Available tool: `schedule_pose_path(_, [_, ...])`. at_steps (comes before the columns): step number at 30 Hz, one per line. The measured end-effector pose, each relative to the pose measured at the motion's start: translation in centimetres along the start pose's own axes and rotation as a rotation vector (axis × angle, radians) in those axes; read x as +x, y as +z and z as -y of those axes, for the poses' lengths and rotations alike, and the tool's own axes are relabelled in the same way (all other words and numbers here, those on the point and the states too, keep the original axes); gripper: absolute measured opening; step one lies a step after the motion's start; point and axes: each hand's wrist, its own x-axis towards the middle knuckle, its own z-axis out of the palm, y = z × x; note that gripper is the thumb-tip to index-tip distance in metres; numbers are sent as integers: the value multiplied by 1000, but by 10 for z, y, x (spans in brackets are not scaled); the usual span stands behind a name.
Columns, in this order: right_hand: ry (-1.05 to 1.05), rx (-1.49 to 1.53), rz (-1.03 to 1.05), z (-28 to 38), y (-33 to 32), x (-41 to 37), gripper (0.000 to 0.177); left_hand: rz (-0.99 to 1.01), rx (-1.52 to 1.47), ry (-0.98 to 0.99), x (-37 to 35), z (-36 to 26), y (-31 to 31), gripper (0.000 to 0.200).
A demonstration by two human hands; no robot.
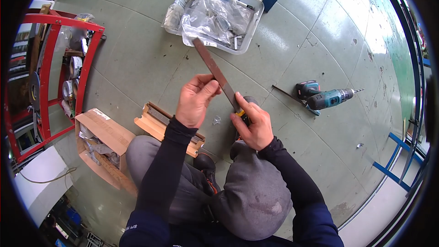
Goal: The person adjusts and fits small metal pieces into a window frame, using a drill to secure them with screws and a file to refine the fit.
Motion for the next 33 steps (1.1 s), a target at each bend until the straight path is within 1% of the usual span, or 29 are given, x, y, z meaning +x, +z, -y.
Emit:
schedule_pose_path(1, [13,9,-19,4,0,7,60,25,-12,-27,-1,5,5,19])
schedule_pose_path(2, [24,21,-37,6,0,11,60,23,-15,-12,-1,7,6,20])
schedule_pose_path(5, [-7,-9,22,-4,-1,-4,60,-36,61,82,6,-6,-4,20])
schedule_pose_path(6, [-5,8,5,-4,0,-2,60,-49,60,62,4,-7,-3,19])
schedule_pose_path(8, [4,40,-35,-2,3,4,60,-11,35,12,-2,6,7,20])
schedule_pose_path(10, [17,9,-34,0,0,8,60,11,36,-7,-2,12,12,21])
schedule_pose_path(11, [22,-6,-34,1,-1,9,60,-16,29,19,1,9,9,21])
schedule_pose_path(14, [14,-34,83,-13,-9,-16,59,-95,-10,93,9,-14,-11,20])
schedule_pose_path(17, [12,-49,39,-32,-19,-40,60,-149,-47,109,11,-30,-18,20])
schedule_pose_path(20, [146,-79,45,-32,-33,-50,59,-111,-103,54,11,-28,-22,21])
schedule_pose_path(23, [129,-53,13,-26,-36,-47,59,-56,-154,-18,9,-29,-17,22])
schedule_pose_path(29, [49,-35,93,-3,-31,-22,61,-50,-97,-38,9,-24,-8,21])
schedule_pose_path(33, [30,-38,115,-4,-24,-16,61,-41,-122,-28,10,-21,-9,21])
